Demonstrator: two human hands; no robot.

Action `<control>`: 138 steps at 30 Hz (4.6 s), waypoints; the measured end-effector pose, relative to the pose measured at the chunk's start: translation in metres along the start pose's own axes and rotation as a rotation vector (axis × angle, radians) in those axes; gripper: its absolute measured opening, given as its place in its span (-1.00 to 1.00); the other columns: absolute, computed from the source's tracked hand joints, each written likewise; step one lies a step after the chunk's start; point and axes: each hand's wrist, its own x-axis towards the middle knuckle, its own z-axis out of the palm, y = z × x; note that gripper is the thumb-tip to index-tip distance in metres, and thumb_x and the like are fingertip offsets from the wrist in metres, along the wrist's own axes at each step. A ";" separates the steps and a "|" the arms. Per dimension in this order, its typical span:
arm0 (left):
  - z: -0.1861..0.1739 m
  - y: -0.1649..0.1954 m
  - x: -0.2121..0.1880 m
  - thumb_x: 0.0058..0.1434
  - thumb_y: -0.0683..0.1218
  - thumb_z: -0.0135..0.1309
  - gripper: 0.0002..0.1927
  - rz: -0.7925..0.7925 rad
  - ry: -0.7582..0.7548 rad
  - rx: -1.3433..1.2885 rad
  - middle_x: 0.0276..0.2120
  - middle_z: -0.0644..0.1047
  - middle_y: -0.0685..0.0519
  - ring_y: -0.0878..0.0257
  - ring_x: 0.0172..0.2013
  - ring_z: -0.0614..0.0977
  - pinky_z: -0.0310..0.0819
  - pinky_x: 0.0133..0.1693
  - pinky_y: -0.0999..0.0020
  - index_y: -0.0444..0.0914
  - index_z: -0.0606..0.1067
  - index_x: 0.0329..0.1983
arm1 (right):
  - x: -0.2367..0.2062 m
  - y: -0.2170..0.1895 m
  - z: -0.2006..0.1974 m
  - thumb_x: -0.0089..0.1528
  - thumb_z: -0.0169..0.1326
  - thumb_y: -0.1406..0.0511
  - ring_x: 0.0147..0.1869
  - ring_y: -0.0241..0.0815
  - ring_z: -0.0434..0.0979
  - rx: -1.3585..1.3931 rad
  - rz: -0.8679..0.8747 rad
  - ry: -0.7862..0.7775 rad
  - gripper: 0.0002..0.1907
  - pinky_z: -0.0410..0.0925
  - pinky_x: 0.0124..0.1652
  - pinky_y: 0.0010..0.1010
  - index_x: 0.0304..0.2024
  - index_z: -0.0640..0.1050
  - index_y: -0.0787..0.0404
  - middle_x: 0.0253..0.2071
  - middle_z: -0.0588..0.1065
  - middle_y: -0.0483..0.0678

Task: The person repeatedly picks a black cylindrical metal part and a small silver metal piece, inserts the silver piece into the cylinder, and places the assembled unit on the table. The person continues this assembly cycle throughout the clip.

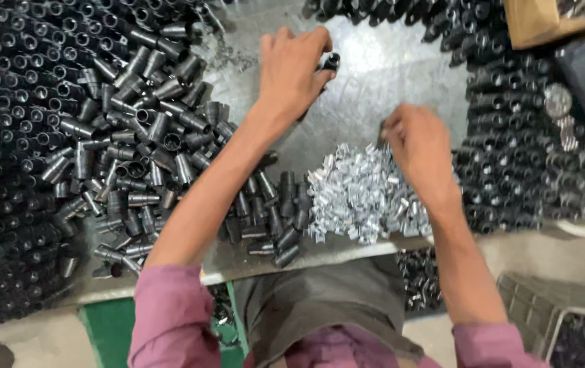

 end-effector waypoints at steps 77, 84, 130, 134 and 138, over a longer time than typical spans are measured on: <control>-0.045 0.080 -0.140 0.14 -0.25 0.25 -0.63 -0.449 0.059 -0.287 -0.06 0.45 -0.08 -0.02 -0.03 0.57 0.55 -0.13 0.15 -0.30 0.47 0.02 | -0.039 -0.112 0.014 0.27 0.21 0.47 -0.20 -0.22 0.58 0.475 -0.016 0.099 -0.80 0.43 -0.25 -0.46 -0.05 0.65 0.26 -0.19 0.53 -0.01; -0.045 0.076 -0.158 0.25 -0.21 0.24 -0.74 -0.423 0.081 -0.460 -0.11 0.48 -0.04 0.12 -0.13 0.59 0.55 -0.22 0.34 -0.29 0.50 -0.02 | -0.057 -0.086 0.002 0.30 0.02 0.48 0.04 -0.08 0.52 0.774 -0.191 -0.043 -0.65 0.44 -0.03 -0.36 0.15 0.51 0.26 0.02 0.46 0.10; -0.047 0.098 -0.132 0.27 -0.21 0.15 -0.69 -0.464 -0.141 -0.776 -0.01 0.49 -0.01 0.25 -0.09 0.62 0.64 -0.09 0.38 -0.22 0.55 0.09 | 0.007 0.008 0.009 0.20 0.29 0.41 -0.15 0.10 0.56 0.019 -0.104 0.048 -0.76 0.37 -0.17 -0.15 -0.09 0.58 0.25 -0.23 0.51 0.08; -0.050 0.098 -0.139 0.27 -0.21 0.16 -0.70 -0.485 -0.119 -0.764 -0.03 0.51 -0.01 0.21 -0.11 0.63 0.64 -0.10 0.34 -0.21 0.57 0.08 | 0.009 0.006 0.009 0.25 0.25 0.42 -0.19 0.03 0.56 0.069 -0.088 -0.002 -0.84 0.40 -0.18 -0.21 -0.11 0.62 0.22 -0.28 0.51 0.06; -0.042 0.095 -0.136 0.26 -0.24 0.17 -0.68 -0.435 -0.044 -0.672 0.00 0.52 -0.03 0.13 -0.04 0.64 0.61 -0.08 0.31 -0.22 0.54 0.09 | -0.004 -0.002 0.002 0.32 0.23 0.43 -0.16 -0.10 0.60 0.208 -0.013 0.052 -0.85 0.46 -0.18 -0.38 -0.05 0.65 0.21 -0.16 0.50 0.08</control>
